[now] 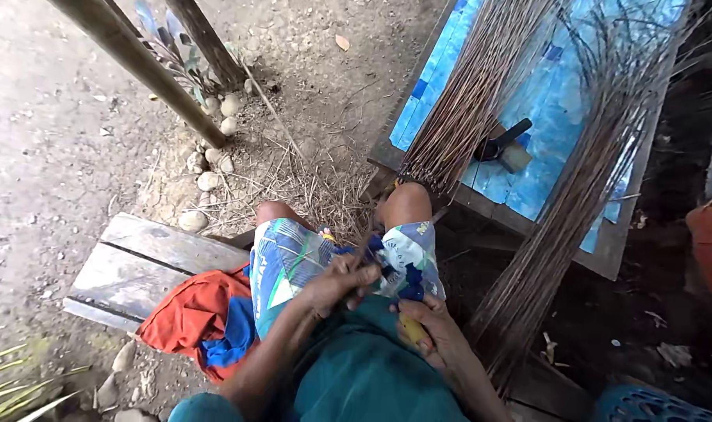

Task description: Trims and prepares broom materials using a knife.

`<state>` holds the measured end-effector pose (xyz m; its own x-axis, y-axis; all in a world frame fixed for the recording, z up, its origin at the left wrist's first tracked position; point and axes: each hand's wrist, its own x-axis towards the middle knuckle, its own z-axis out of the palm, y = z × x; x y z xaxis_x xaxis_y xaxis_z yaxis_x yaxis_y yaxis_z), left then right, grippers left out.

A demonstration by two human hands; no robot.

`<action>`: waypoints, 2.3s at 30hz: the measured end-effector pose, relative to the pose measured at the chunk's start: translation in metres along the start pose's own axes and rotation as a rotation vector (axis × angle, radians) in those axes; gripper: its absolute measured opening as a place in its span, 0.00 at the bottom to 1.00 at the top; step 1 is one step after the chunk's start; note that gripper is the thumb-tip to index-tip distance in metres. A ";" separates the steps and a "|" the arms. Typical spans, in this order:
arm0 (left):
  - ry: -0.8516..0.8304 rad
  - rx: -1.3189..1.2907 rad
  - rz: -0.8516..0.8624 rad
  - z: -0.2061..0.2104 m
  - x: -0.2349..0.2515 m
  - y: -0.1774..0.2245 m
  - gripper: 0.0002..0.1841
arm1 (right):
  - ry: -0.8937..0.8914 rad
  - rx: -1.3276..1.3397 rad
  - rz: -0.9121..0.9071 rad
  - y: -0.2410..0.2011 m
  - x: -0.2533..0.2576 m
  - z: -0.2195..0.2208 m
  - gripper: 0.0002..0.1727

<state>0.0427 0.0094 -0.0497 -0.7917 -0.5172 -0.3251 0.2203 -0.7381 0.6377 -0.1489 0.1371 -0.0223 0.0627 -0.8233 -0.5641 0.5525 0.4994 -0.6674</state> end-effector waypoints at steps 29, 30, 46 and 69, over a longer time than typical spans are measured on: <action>-0.098 0.204 -0.213 0.032 0.023 -0.028 0.03 | 0.504 -1.945 -0.856 0.002 -0.047 -0.027 0.20; -0.059 0.143 -0.180 0.031 0.026 -0.027 0.03 | 0.493 -1.971 -0.888 -0.002 -0.049 -0.029 0.19; 0.103 -0.044 0.133 -0.035 0.049 -0.001 0.10 | 0.186 -1.221 -0.698 0.014 -0.063 -0.055 0.11; 0.247 0.037 0.222 -0.071 0.057 0.027 0.11 | 0.200 -0.344 -0.099 0.033 -0.036 -0.010 0.06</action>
<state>0.0439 -0.0704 -0.1002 -0.5639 -0.7565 -0.3313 0.3476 -0.5814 0.7356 -0.1412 0.1860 -0.0289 -0.1586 -0.8201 -0.5498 0.2349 0.5095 -0.8278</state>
